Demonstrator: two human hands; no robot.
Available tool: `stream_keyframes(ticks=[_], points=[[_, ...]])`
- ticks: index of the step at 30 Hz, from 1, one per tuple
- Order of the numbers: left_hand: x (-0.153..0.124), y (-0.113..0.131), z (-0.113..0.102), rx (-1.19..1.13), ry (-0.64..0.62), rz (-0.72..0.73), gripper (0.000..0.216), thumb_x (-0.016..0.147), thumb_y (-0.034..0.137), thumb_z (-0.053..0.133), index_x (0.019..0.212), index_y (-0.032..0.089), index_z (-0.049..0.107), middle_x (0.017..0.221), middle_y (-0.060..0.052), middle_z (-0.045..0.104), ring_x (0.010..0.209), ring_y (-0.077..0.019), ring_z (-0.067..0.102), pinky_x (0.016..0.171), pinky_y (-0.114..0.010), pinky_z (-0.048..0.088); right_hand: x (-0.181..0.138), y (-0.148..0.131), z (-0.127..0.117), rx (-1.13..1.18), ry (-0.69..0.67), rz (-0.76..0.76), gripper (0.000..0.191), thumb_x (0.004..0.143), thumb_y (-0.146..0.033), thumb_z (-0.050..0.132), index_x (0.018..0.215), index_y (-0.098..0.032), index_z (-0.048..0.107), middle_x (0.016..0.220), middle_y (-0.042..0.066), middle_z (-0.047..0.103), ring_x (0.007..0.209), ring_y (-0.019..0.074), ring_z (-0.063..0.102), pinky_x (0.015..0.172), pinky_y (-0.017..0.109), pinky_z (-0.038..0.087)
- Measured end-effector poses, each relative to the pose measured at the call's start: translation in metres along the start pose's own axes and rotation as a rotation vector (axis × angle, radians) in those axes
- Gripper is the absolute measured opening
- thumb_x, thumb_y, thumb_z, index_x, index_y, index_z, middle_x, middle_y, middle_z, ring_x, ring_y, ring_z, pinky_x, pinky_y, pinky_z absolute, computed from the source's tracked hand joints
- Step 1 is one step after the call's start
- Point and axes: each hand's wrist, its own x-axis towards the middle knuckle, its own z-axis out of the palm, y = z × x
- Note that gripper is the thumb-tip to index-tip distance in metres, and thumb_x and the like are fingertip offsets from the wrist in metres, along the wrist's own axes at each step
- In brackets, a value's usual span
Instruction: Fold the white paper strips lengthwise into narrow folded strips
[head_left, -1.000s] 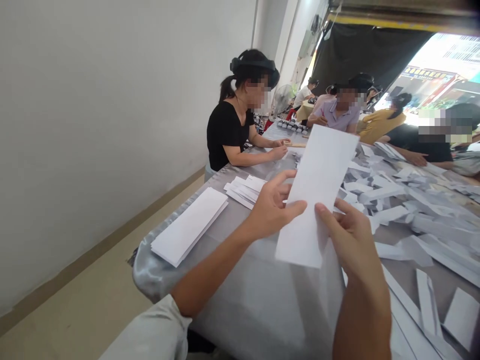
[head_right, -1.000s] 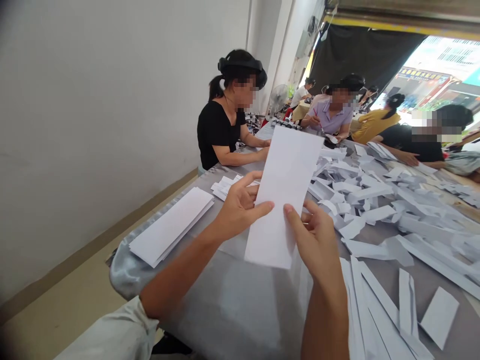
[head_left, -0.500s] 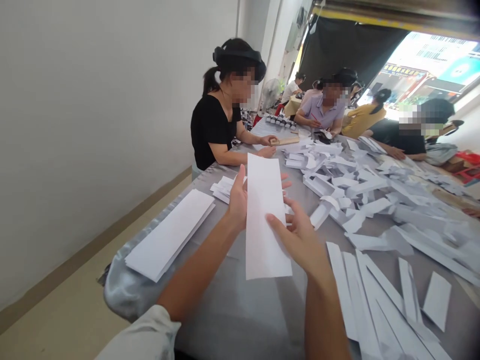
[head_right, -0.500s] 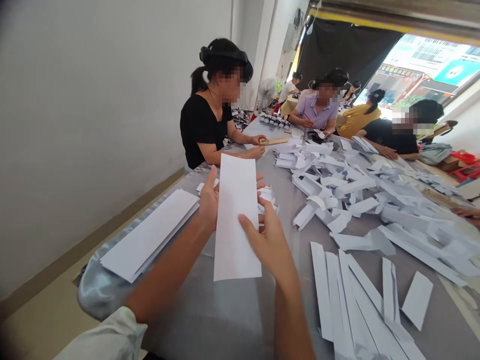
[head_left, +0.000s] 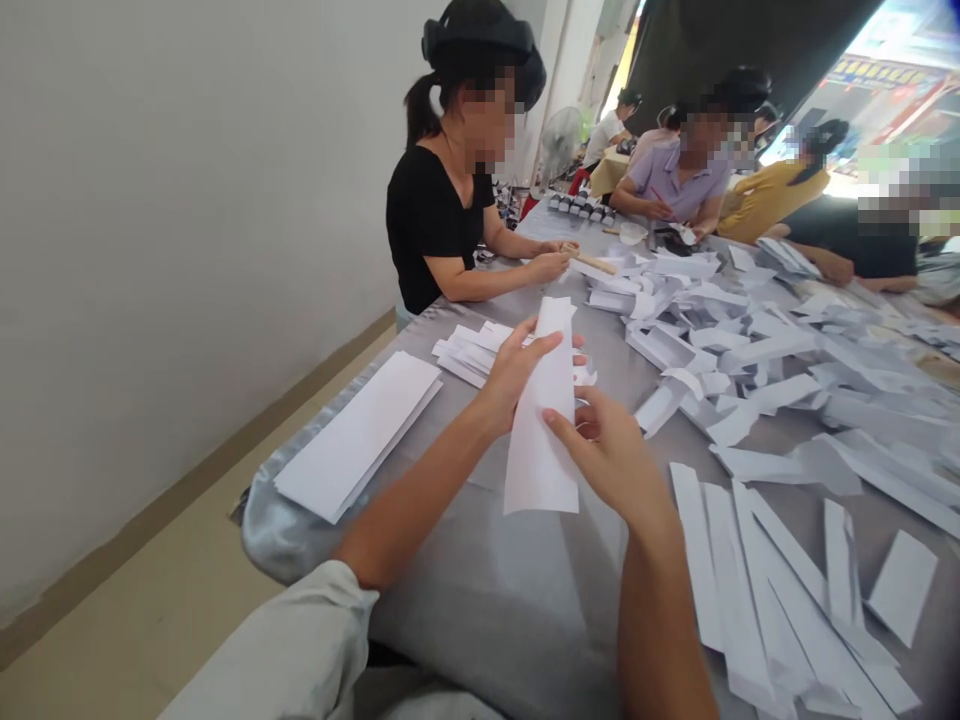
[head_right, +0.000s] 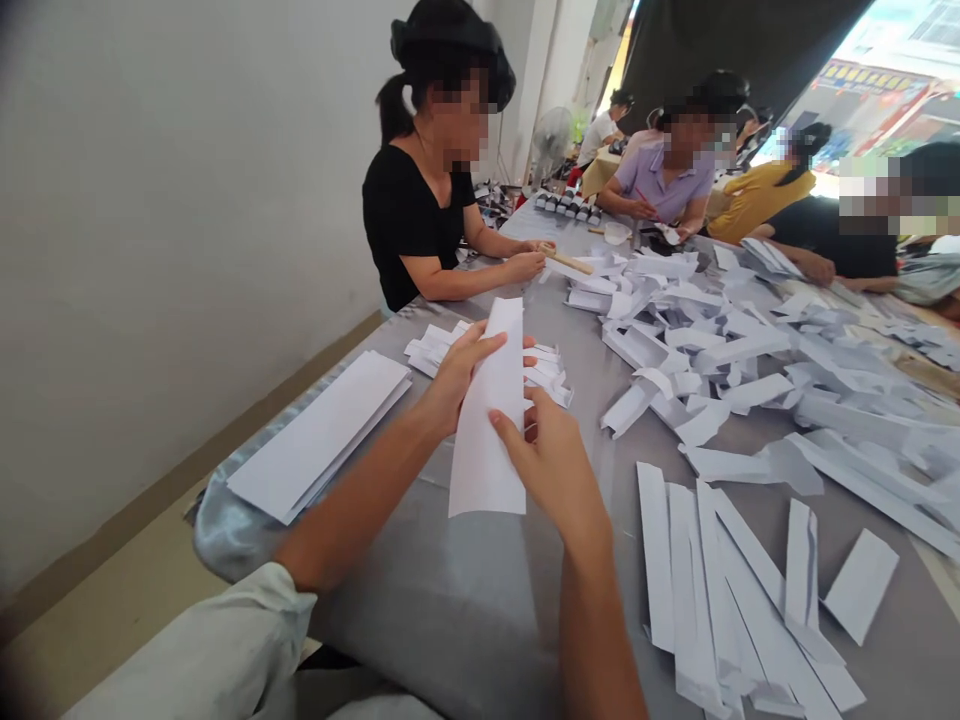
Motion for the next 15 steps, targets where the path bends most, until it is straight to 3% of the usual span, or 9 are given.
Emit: stream_keyframes(ticks=[4,7,10,15], points=[[0.001,-0.007,-0.001,0.036,0.052,-0.003,0.051,0.082,0.042,0.092,0.117,0.02,0.062,0.121,-0.013,0.077,0.101,-0.025,0.074,0.074,-0.035,0.062,0.0,-0.001,0.002,0.024,-0.014,0.033,0.062,0.099,-0.069,0.065,0.139,-0.022,0.065,0.099,0.008,0.078,0.08,0.0253,0.072,0.069,0.037,0.054],[0.002,-0.008,-0.003,0.119,0.099,0.043,0.047,0.079,0.045,0.094,0.109,0.019,0.068,0.115,-0.011,0.077,0.096,-0.0205,0.07,0.068,-0.03,0.06,0.001,-0.003,0.01,-0.024,0.013,0.056,0.069,0.09,-0.072,0.076,0.137,-0.023,0.065,0.108,0.01,0.078,0.087,0.0275,0.073,0.071,0.038,0.054],[0.001,-0.006,-0.005,0.198,0.126,0.059,0.047,0.076,0.049,0.095,0.103,0.019,0.07,0.105,-0.008,0.076,0.084,-0.017,0.068,0.062,-0.026,0.056,0.004,-0.005,0.017,-0.031,-0.012,0.022,0.056,0.086,-0.066,0.081,0.119,-0.022,0.069,0.108,0.009,0.079,0.083,0.026,0.072,0.071,0.037,0.054],[0.001,-0.001,-0.005,0.269,0.101,0.117,0.051,0.081,0.059,0.09,0.105,0.018,0.071,0.109,-0.01,0.078,0.08,-0.0152,0.068,0.064,-0.024,0.054,0.007,-0.002,0.019,0.073,-0.022,-0.026,0.032,0.1,-0.053,0.066,0.101,-0.021,0.066,0.092,0.006,0.076,0.073,0.0216,0.071,0.065,0.034,0.052]])
